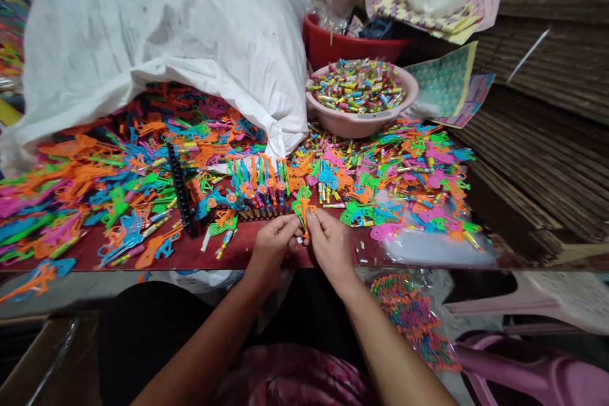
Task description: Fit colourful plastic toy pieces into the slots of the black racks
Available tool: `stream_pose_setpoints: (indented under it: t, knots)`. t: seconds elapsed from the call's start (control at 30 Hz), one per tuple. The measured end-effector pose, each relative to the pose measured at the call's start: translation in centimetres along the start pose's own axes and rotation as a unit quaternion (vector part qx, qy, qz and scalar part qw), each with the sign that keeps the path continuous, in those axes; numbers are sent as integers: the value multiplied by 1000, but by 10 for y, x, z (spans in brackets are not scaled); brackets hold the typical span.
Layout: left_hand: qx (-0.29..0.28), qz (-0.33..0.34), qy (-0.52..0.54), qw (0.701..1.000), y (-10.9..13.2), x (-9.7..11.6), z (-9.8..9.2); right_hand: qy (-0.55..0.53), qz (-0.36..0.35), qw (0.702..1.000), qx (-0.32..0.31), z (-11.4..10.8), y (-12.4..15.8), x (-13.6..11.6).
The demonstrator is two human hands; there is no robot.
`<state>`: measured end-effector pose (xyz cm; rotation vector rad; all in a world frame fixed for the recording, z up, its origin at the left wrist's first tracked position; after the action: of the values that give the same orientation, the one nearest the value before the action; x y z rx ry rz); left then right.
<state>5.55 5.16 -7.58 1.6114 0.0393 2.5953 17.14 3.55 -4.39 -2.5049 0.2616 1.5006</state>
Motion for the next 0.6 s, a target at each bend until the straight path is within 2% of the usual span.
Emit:
stream_pose_setpoints:
  t: [0.1,0.2,0.27,0.33,0.4,0.5,0.6]
  knots:
    - [-11,1,12,1000,-1,-2,-1,47,-50,998,13,-6,4,-1]
    - [-56,-30,21,998,0,-1,-5,68,-87,993,37,-19,2,-1]
    - [-84,-54,28,995,-1,1,-9,104,-151,982,35,-27,-1,-4]
    - [-92,-69,34,993,-4,3,-12,153,-224,962,-20,-29,-5,-7]
    - [-91,-88,49,991,-8,5,-13,173,-261,945,-93,-28,-8,-8]
    - [-105,-135,94,981,-14,5,-13,143,-263,943,-145,-23,-10,-7]
    - [-114,-156,129,973,-16,6,-13,96,-234,962,-107,-17,-10,-1]
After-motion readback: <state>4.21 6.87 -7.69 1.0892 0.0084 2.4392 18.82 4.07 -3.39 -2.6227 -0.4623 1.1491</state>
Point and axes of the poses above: each hand's wrist, its own y-axis away from the middle knuckle, its own z-axis out of the palm, x = y × z, the point moved 3 cm from there along -y, towards the middle knuckle, and after that the axes turned 13 degrees about z, right-handed, at the moved point
